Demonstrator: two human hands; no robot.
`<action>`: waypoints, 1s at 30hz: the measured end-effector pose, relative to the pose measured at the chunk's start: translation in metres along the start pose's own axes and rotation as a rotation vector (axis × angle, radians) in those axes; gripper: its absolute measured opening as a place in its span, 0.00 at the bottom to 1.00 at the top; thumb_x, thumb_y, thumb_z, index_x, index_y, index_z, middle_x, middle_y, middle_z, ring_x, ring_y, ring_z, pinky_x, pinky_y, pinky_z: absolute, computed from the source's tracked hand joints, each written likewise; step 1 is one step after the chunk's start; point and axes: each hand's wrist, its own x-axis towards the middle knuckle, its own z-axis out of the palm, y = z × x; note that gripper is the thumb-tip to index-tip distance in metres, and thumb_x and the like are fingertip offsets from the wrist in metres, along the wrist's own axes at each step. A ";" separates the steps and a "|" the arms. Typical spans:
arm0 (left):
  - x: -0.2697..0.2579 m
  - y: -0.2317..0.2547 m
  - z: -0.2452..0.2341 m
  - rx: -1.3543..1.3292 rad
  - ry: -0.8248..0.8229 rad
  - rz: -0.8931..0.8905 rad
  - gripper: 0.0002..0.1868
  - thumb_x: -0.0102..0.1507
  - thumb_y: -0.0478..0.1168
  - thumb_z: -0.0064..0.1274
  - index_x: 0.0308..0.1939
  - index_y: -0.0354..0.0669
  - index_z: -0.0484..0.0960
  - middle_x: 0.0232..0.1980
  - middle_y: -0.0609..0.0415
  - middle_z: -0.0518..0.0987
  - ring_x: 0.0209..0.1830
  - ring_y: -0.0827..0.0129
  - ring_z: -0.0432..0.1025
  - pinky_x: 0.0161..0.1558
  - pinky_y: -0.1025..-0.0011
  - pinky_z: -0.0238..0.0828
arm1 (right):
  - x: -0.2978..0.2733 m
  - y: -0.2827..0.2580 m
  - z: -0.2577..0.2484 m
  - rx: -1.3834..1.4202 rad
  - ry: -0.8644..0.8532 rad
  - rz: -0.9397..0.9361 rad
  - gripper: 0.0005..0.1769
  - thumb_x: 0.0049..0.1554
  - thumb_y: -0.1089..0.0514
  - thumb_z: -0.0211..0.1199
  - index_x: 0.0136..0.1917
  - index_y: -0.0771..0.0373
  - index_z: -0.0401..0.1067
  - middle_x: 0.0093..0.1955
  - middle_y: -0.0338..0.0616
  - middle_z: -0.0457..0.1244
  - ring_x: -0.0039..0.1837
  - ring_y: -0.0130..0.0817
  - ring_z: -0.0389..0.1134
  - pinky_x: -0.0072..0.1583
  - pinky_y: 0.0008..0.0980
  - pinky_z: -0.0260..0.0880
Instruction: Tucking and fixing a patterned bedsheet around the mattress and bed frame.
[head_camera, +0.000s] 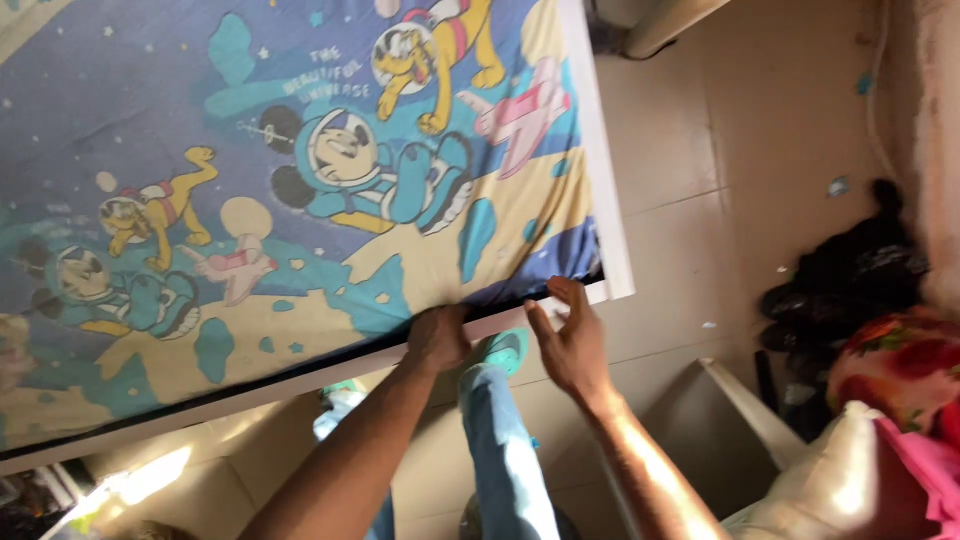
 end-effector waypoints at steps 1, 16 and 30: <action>0.002 0.000 0.003 -0.006 0.005 0.001 0.17 0.54 0.40 0.59 0.47 0.41 0.84 0.52 0.37 0.82 0.54 0.44 0.76 0.56 0.52 0.73 | 0.002 0.012 0.006 -0.005 -0.001 -0.006 0.25 0.59 0.51 0.65 0.63 0.70 0.69 0.62 0.57 0.68 0.64 0.49 0.69 0.63 0.42 0.70; 0.009 0.026 0.000 0.128 -0.139 -0.113 0.49 0.39 0.57 0.79 0.60 0.44 0.78 0.62 0.43 0.78 0.64 0.51 0.71 0.64 0.54 0.66 | 0.107 0.079 0.083 0.484 0.426 0.746 0.66 0.51 0.31 0.75 0.76 0.80 0.45 0.78 0.61 0.50 0.77 0.45 0.53 0.75 0.40 0.52; -0.066 0.084 0.000 -0.290 0.440 0.015 0.48 0.44 0.37 0.67 0.69 0.36 0.68 0.65 0.35 0.71 0.62 0.43 0.67 0.59 0.51 0.69 | 0.122 0.123 0.085 0.786 0.427 0.719 0.44 0.51 0.37 0.78 0.63 0.76 0.73 0.61 0.50 0.68 0.59 0.37 0.68 0.62 0.39 0.70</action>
